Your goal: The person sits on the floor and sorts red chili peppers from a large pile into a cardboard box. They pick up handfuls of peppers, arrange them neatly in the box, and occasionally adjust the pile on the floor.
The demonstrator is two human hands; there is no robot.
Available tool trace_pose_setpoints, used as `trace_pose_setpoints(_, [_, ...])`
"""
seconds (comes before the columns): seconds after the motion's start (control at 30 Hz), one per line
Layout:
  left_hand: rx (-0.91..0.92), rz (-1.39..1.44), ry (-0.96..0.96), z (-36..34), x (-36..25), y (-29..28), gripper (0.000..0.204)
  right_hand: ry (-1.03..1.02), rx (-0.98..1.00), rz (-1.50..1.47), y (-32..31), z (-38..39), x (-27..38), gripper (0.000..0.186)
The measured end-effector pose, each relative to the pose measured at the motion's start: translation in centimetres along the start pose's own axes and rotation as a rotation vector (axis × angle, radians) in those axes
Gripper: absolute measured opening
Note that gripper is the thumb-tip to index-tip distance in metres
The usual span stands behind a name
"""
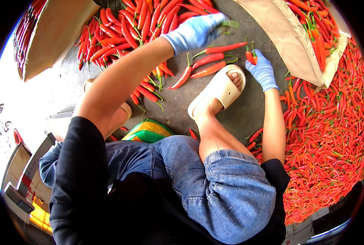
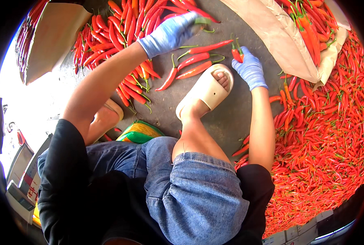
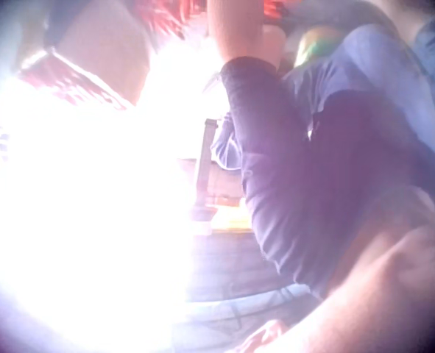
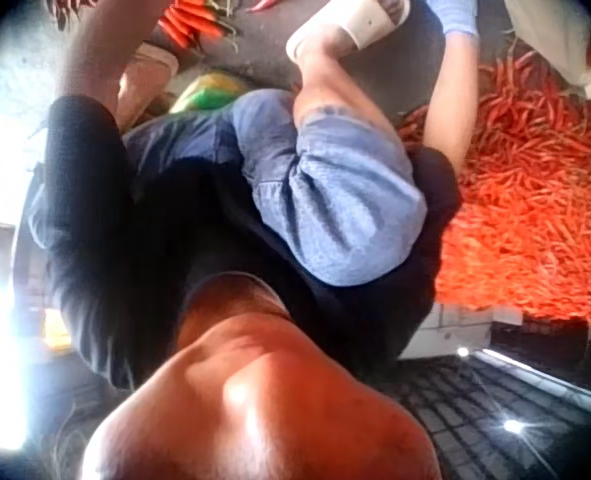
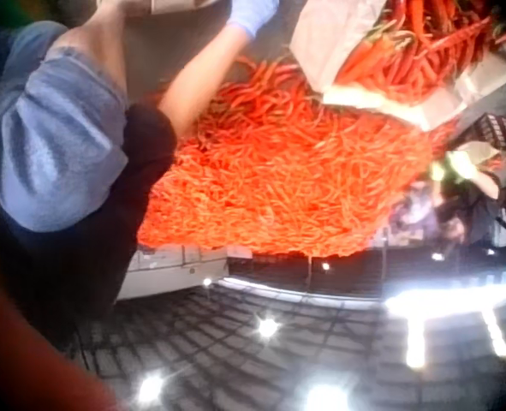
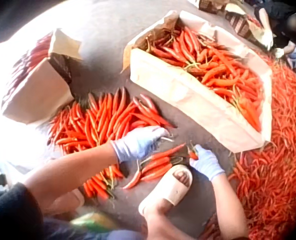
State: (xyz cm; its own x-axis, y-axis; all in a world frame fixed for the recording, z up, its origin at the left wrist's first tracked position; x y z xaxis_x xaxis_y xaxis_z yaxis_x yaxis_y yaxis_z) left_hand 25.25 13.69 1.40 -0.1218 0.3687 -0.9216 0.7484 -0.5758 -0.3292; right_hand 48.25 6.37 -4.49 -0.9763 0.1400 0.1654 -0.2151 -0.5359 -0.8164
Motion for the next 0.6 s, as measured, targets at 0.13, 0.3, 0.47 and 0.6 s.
trace_pose_setpoints(0.13, [-0.268,0.018,-0.600,2.5,1.3,0.2,0.025,-0.002,-0.129,-0.217,0.7,0.5,-0.3,0.039])
trace_pose_setpoints(0.3, [0.051,-0.463,-0.874,12.6,0.7,5.9,0.054,0.239,-0.230,-0.162,0.3,-0.1,-3.9,0.045])
trace_pose_setpoints(0.47, [-0.199,-0.236,-1.028,15.7,1.0,5.8,0.047,0.032,-0.254,-0.070,-1.3,-0.3,2.2,0.041])
trace_pose_setpoints(0.6, [-0.387,-0.021,-0.957,14.4,0.0,3.3,0.050,-0.027,-0.192,0.003,0.2,-2.0,0.6,0.036])
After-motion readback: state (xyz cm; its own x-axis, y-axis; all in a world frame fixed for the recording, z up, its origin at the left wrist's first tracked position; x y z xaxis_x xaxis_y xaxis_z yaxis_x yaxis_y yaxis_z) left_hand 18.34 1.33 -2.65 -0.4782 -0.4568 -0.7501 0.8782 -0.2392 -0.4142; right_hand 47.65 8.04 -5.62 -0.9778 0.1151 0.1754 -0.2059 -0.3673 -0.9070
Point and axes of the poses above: each hand's wrist, its own z-axis away from the middle knuckle, its own y-axis out of the palm, x = y × z, the point moved 5 cm from there along -z, towards the middle knuckle, and after that the axes turned 12 degrees about z, right-handed, at the moved point
